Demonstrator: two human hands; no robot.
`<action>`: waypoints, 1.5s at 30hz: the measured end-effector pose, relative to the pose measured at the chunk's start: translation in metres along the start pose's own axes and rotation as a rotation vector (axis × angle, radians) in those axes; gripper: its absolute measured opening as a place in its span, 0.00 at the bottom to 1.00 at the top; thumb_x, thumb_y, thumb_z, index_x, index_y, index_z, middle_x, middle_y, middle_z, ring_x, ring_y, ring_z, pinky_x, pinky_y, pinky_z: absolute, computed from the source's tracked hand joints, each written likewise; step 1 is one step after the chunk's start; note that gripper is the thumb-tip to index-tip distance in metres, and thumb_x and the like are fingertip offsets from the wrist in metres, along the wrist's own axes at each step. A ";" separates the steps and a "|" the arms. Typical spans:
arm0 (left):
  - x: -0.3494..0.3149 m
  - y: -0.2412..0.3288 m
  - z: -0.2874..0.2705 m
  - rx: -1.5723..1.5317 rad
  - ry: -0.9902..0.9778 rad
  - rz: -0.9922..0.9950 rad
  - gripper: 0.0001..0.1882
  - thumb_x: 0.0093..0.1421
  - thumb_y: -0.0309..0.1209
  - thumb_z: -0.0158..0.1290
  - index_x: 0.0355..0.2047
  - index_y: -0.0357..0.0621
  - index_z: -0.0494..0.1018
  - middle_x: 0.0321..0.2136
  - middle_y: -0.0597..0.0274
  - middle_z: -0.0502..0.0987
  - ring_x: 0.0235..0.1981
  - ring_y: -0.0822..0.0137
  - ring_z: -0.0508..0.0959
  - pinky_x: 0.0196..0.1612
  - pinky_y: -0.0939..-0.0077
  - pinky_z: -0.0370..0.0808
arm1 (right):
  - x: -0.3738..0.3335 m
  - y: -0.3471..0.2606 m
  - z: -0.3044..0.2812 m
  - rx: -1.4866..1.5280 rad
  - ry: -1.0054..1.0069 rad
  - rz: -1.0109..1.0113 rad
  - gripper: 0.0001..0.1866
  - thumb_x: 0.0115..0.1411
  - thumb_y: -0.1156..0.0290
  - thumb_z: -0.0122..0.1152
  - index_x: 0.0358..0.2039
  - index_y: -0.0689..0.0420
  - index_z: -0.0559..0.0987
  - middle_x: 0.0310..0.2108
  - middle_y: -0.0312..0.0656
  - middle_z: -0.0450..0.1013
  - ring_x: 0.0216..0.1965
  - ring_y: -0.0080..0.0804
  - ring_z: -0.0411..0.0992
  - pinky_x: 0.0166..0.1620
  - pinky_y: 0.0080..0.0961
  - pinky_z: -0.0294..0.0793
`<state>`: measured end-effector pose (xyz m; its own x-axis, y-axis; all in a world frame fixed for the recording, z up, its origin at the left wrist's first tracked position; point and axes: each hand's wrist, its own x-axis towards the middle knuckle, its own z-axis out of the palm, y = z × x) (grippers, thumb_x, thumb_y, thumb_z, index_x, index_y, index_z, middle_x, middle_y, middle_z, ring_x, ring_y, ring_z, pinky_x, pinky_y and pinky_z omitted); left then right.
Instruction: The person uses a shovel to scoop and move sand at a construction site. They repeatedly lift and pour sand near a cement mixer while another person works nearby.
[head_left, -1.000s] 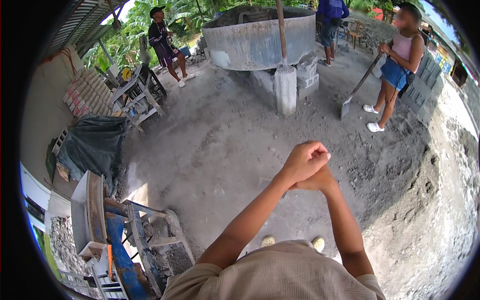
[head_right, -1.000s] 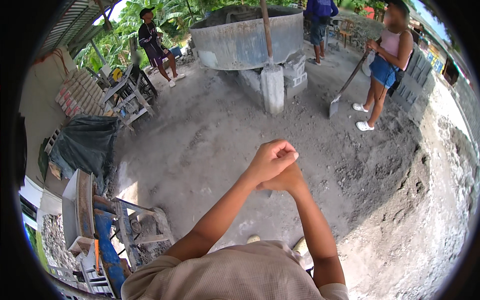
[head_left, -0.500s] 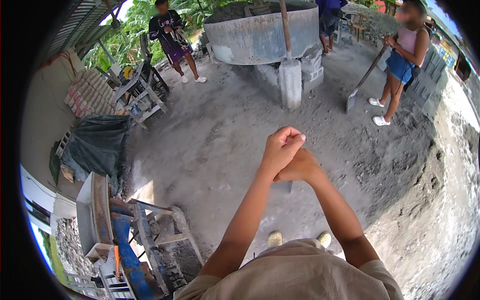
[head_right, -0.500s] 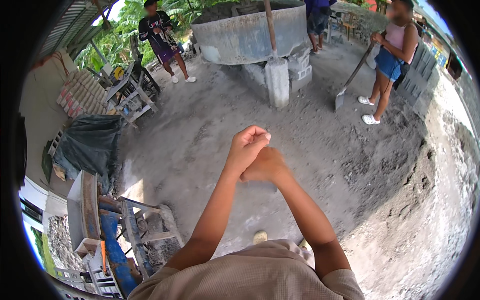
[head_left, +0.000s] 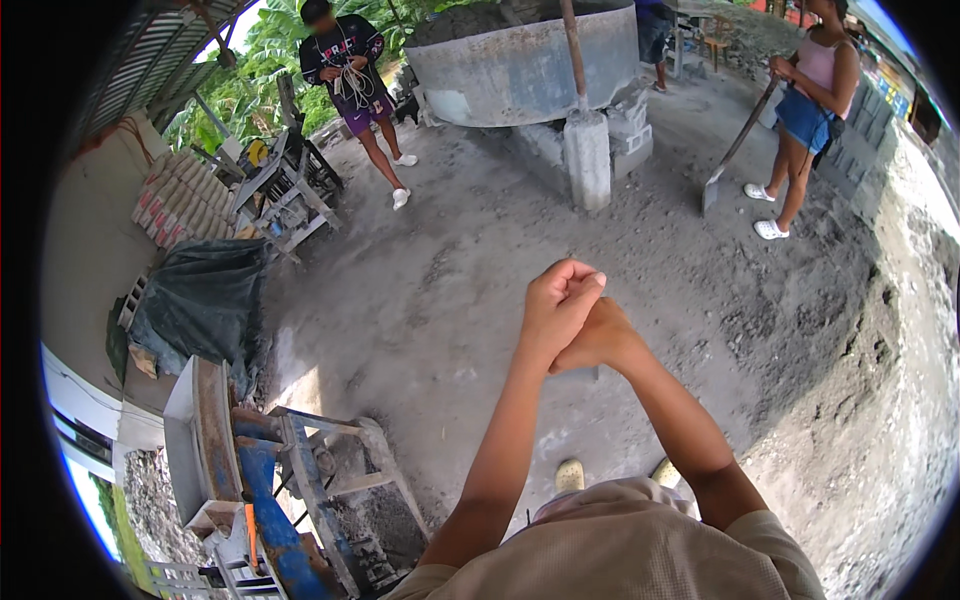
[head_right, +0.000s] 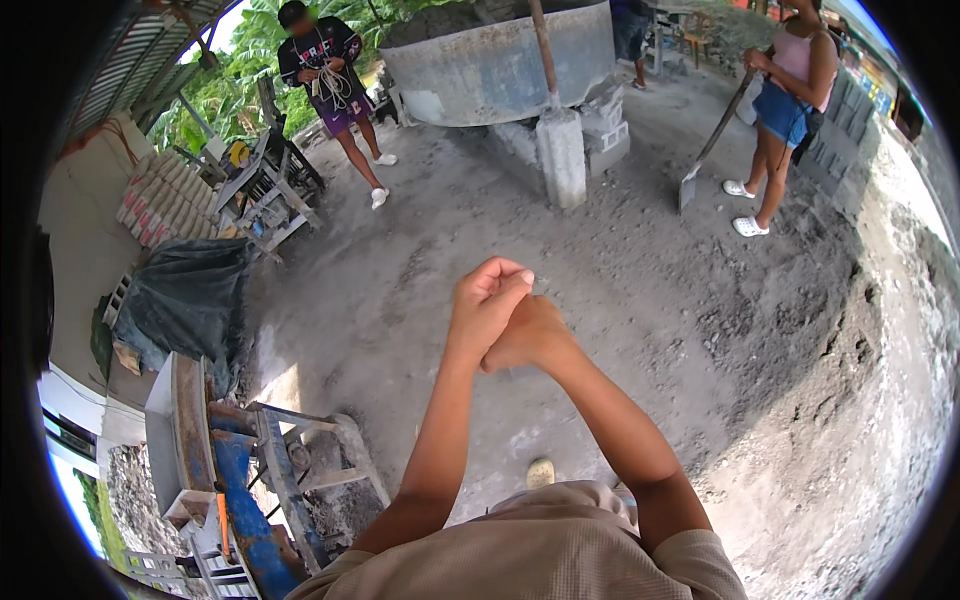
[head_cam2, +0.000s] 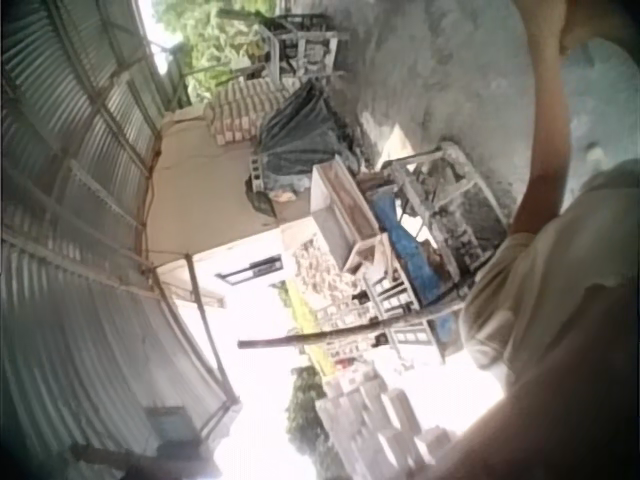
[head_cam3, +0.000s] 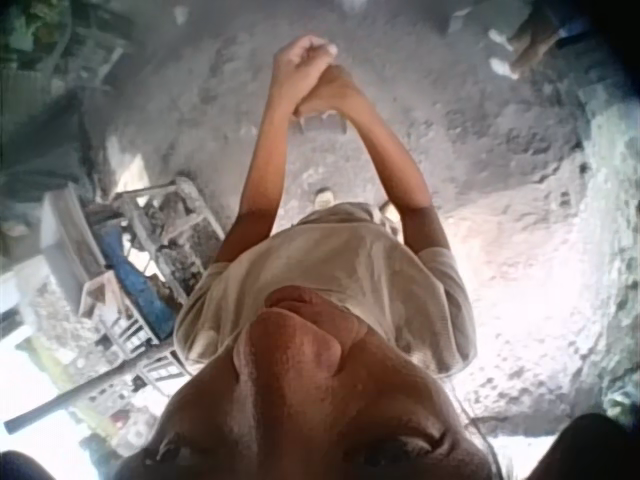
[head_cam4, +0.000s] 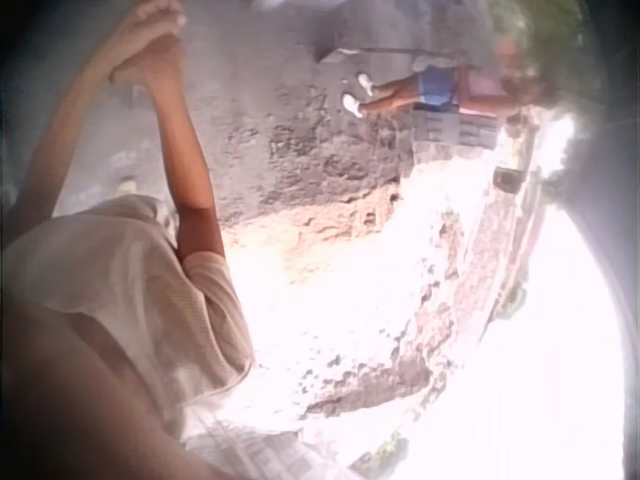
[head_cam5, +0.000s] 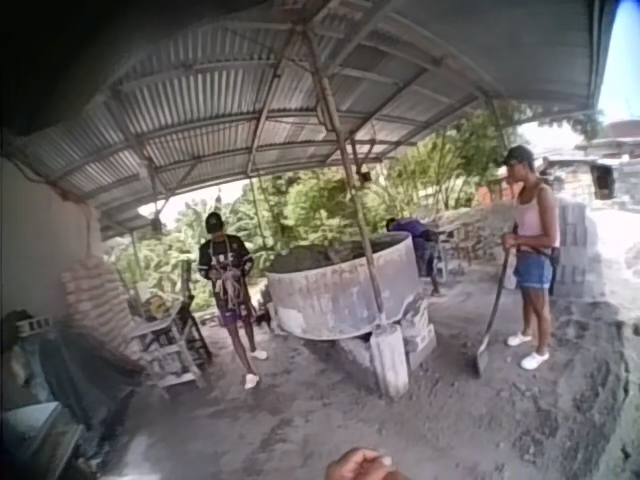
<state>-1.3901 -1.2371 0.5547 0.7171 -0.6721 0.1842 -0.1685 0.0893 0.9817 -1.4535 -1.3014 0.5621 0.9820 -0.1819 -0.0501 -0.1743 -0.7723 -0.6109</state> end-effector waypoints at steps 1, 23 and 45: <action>0.001 0.001 0.003 -0.009 -0.016 0.019 0.05 0.53 0.28 0.53 0.27 0.38 0.71 0.20 0.70 0.72 0.24 0.81 0.68 0.28 0.85 0.65 | 0.000 0.005 0.003 0.016 0.046 -0.003 0.14 0.30 0.67 0.65 0.21 0.54 0.75 0.22 0.35 0.74 0.27 0.32 0.72 0.29 0.28 0.70; 0.087 0.003 0.201 0.165 -0.097 -0.087 0.07 0.52 0.29 0.54 0.24 0.38 0.71 0.20 0.67 0.74 0.23 0.79 0.71 0.28 0.83 0.69 | -0.038 0.182 -0.109 0.261 0.126 -0.064 0.15 0.40 0.65 0.62 0.29 0.58 0.73 0.29 0.42 0.72 0.33 0.39 0.71 0.32 0.34 0.68; 0.112 -0.007 0.237 0.146 0.002 -0.151 0.06 0.54 0.28 0.52 0.26 0.38 0.70 0.20 0.71 0.71 0.23 0.83 0.67 0.27 0.87 0.65 | -0.025 0.224 -0.137 0.209 -0.009 -0.142 0.14 0.39 0.67 0.61 0.28 0.59 0.73 0.28 0.45 0.72 0.31 0.41 0.71 0.33 0.35 0.67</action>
<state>-1.4686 -1.4874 0.5570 0.7427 -0.6686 0.0362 -0.1554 -0.1196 0.9806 -1.5266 -1.5529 0.5350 0.9964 -0.0745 0.0409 -0.0170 -0.6469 -0.7624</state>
